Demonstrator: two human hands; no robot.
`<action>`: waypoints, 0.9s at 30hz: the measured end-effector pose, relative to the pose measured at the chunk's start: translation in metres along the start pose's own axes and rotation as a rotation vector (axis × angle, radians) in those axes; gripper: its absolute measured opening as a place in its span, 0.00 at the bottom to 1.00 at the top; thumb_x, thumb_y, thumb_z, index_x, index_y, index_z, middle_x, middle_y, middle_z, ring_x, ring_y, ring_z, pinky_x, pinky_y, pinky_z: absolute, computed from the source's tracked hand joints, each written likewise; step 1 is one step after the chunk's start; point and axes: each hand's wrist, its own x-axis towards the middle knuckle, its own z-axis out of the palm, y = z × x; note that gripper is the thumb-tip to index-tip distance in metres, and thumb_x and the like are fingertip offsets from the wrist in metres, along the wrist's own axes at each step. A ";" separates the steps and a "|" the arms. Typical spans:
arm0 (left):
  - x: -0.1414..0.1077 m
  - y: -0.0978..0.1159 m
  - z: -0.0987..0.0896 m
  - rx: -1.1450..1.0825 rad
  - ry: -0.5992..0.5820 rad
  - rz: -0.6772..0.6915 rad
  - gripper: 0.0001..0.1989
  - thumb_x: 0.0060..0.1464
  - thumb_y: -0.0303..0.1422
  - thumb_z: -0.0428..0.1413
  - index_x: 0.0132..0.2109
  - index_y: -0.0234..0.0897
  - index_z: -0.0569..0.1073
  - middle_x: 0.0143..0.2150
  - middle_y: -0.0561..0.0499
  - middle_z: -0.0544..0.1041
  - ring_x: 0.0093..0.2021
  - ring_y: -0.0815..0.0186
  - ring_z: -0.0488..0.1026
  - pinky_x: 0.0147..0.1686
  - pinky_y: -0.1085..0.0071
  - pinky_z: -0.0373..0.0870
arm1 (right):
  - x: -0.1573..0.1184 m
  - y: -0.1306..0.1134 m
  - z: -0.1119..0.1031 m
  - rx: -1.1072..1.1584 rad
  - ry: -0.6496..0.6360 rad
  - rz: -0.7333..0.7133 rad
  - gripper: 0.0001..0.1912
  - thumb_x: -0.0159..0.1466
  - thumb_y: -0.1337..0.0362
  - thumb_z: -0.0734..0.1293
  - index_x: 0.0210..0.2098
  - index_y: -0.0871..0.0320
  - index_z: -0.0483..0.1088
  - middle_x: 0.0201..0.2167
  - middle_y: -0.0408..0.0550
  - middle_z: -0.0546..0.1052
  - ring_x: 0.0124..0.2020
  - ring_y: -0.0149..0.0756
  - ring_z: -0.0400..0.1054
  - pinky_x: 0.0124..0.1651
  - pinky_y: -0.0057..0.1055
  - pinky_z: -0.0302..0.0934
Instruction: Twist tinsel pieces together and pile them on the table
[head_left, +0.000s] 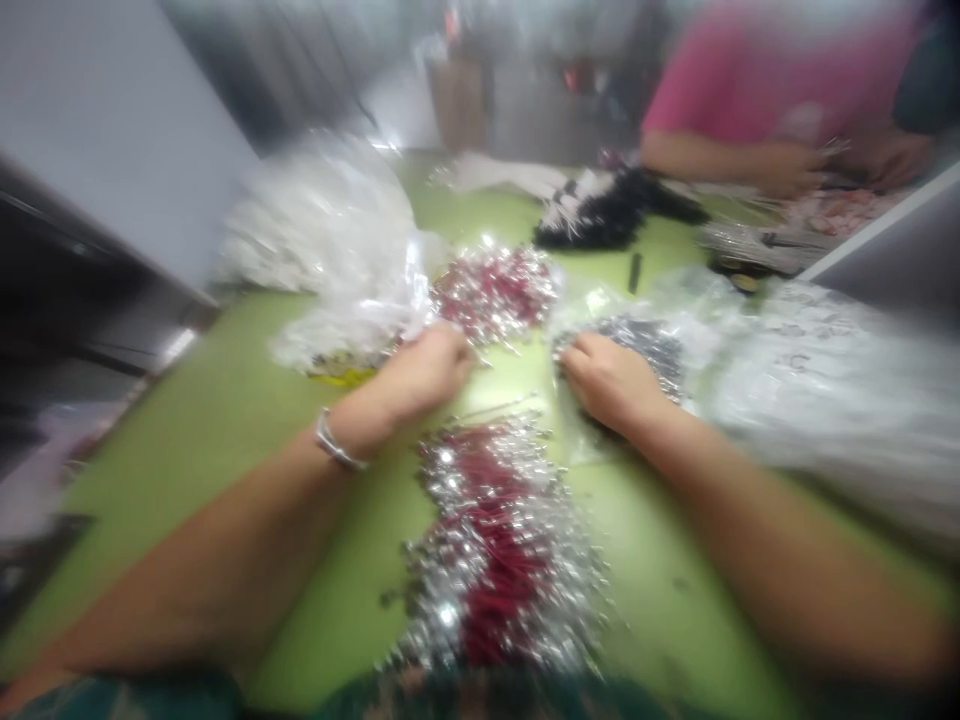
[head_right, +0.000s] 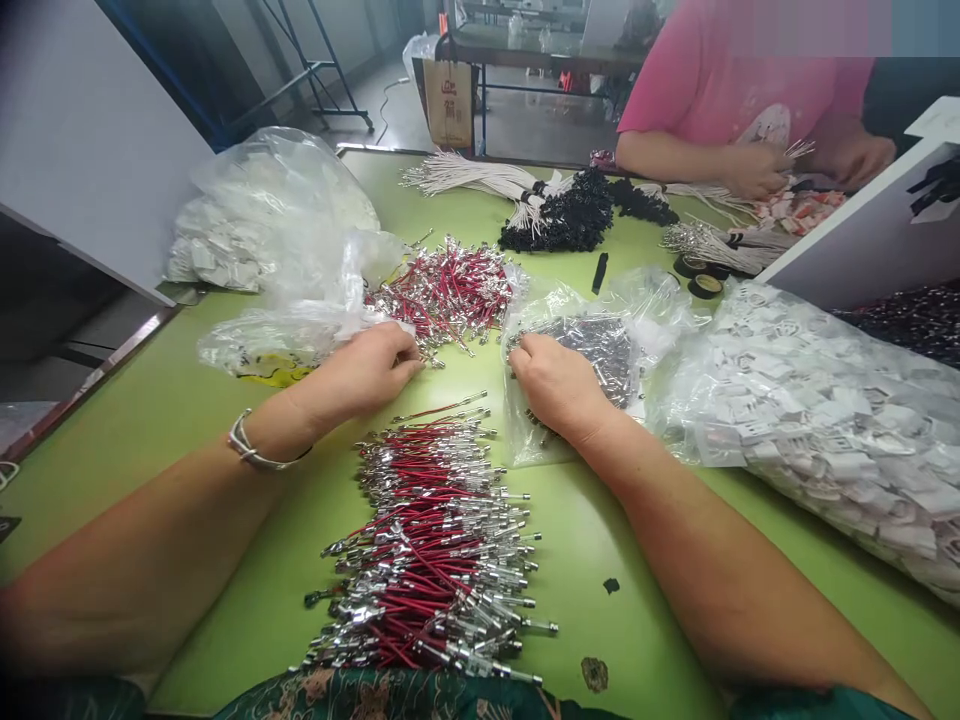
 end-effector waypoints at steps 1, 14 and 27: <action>0.001 0.002 -0.003 0.004 0.011 0.019 0.09 0.54 0.30 0.54 0.27 0.37 0.66 0.27 0.48 0.68 0.31 0.65 0.65 0.33 0.68 0.66 | 0.000 0.000 -0.001 -0.005 -0.011 0.008 0.12 0.67 0.69 0.56 0.39 0.61 0.70 0.39 0.55 0.71 0.36 0.39 0.62 0.29 0.33 0.46; -0.005 0.012 0.018 -0.584 -0.093 -0.077 0.05 0.58 0.33 0.54 0.38 0.36 0.70 0.30 0.48 0.75 0.27 0.70 0.69 0.26 0.72 0.66 | -0.001 0.004 -0.009 0.058 -0.099 0.014 0.12 0.68 0.64 0.57 0.40 0.60 0.70 0.41 0.56 0.71 0.36 0.39 0.65 0.31 0.32 0.51; -0.012 0.030 0.024 -0.649 -0.174 -0.199 0.13 0.54 0.41 0.59 0.30 0.34 0.76 0.27 0.49 0.76 0.23 0.73 0.67 0.21 0.75 0.61 | -0.002 0.006 -0.012 0.230 -0.153 0.029 0.08 0.66 0.65 0.60 0.34 0.59 0.71 0.37 0.53 0.72 0.33 0.38 0.66 0.32 0.31 0.54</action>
